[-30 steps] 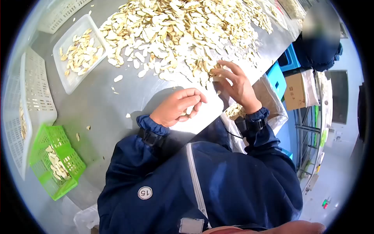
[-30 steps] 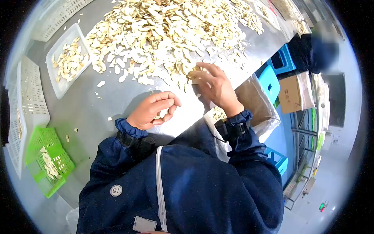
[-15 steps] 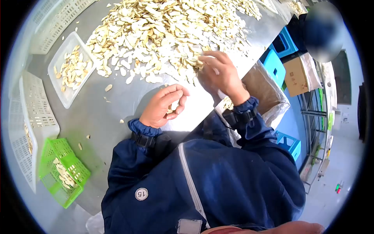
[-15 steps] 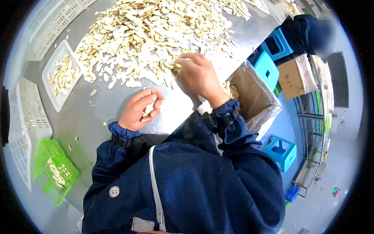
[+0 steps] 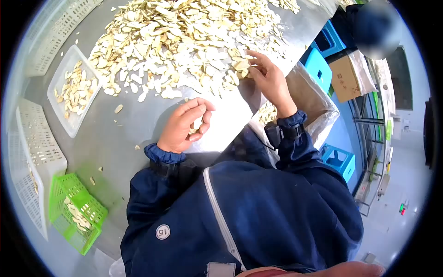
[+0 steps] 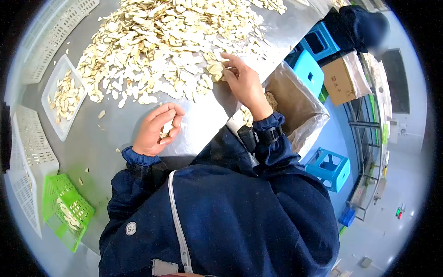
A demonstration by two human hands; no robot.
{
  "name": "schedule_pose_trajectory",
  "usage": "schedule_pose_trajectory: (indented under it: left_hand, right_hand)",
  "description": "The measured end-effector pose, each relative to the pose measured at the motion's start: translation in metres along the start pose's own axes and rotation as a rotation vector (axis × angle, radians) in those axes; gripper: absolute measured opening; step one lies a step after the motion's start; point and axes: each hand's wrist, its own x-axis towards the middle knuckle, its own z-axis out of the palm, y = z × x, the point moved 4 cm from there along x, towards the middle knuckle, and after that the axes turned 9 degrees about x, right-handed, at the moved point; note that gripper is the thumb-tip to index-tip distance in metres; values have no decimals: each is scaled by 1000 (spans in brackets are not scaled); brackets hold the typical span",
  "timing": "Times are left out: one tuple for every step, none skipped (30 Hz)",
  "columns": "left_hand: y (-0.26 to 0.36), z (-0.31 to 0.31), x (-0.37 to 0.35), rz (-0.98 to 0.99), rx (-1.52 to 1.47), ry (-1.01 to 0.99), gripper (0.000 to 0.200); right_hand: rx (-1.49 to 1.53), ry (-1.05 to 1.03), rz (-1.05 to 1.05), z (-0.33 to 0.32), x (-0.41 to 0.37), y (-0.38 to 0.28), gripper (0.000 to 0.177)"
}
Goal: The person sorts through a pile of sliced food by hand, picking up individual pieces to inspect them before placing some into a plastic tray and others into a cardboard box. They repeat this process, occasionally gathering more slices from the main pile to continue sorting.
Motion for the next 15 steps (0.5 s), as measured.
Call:
schedule_pose_trajectory:
  left_hand:
    - [1,0,-1,0,-3,5,23]
    - [1,0,-1,0,-2,12,23]
    - [1,0,-1,0,-1,18,23]
    - [1,0,-1,-1,1,20,23]
    - [1,0,0,2,-5,14,23]
    - [0,-2,0,4,-12,9,23]
    - [-1,-3,0,5,-18,6,23]
    - [-1,-3,0,6,-15,10,23]
    - [-1,-3,0,6,-11,16,23]
    - [-2,-4,0,6,-8,22,23]
    - [-2,-4,-1,7,-11,20,23]
    - [-3,-4,0,10,-14,16,23]
    - [-3,-4,0,14,-18,13,23]
    - [-2,-4,1,12,-18,12,23]
    - [-2,-4,0,10,-18,13,23]
  right_hand:
    - [25,-2,16,-2,1,2,47]
    - [50,-3,31,-4,2,4,47]
    - [74,-2,46,-6,2,5,46]
    - [104,-13,75,-7,2,1,47]
    - [116,-15,73,-7,3,3,47]
    - [129,-18,72,-6,3,6,47]
    - [143,-22,72,-6,3,8,47]
    - [156,-24,69,-6,2,8,47]
    - [153,-18,66,-8,0,8,46]
    - [150,-13,63,-11,-1,8,46]
    - [146,-8,58,-13,-2,8,46]
    - [134,32,44,-17,-3,11,45]
    - [53,65,46,-21,-5,9,45]
    - [-28,98,47,-27,-6,6,44]
    - [-109,130,48,-31,-7,4,43]
